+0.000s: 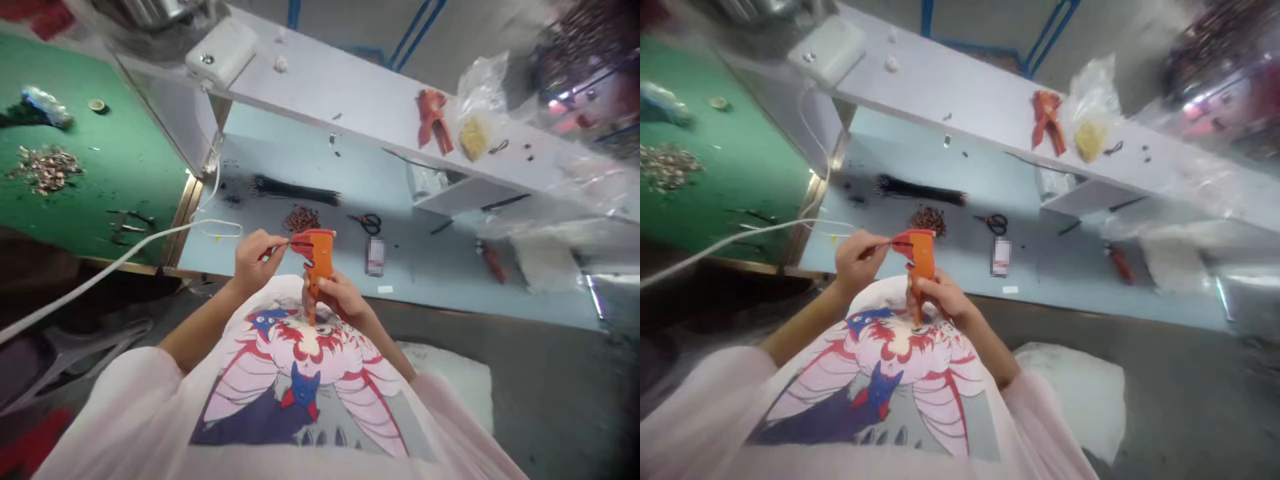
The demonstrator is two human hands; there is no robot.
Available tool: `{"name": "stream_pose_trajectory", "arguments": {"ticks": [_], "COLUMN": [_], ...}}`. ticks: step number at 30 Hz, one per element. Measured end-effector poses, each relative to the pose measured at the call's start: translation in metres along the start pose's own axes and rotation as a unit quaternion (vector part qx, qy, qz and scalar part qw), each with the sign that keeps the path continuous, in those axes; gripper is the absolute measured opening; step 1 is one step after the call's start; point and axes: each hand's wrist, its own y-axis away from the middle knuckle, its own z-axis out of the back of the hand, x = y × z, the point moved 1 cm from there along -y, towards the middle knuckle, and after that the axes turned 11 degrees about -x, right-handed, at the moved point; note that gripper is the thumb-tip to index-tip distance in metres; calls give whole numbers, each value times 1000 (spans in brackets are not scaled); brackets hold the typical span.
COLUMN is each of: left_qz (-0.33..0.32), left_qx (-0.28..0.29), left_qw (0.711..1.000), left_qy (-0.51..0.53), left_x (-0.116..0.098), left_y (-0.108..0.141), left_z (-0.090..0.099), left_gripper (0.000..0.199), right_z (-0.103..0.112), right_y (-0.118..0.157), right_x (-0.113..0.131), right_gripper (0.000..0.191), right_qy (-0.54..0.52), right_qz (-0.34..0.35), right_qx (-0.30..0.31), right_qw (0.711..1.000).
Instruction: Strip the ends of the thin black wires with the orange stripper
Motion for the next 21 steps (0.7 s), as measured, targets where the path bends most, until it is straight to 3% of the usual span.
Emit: {"name": "stream_pose_trajectory", "arguments": {"ticks": [13, 16, 21], "left_qz": [4, 28, 90], "left_qx": [26, 35, 66], "left_qw": [999, 998, 994], "left_qy": [-28, -37, -16], "left_x": [-2, -1, 1], "left_y": [2, 3, 2], "left_z": [3, 2, 2], "left_gripper": [5, 6, 10], "right_z": [2, 2, 5], "right_y": [0, 0, 1], "right_x": [-6, -8, -3], "right_gripper": [28, 28, 41], "right_qy": [-7, -24, 34], "right_qz": [-29, -30, 0], "right_qx": [0, -12, 29], "right_qw": [1000, 999, 999]}}
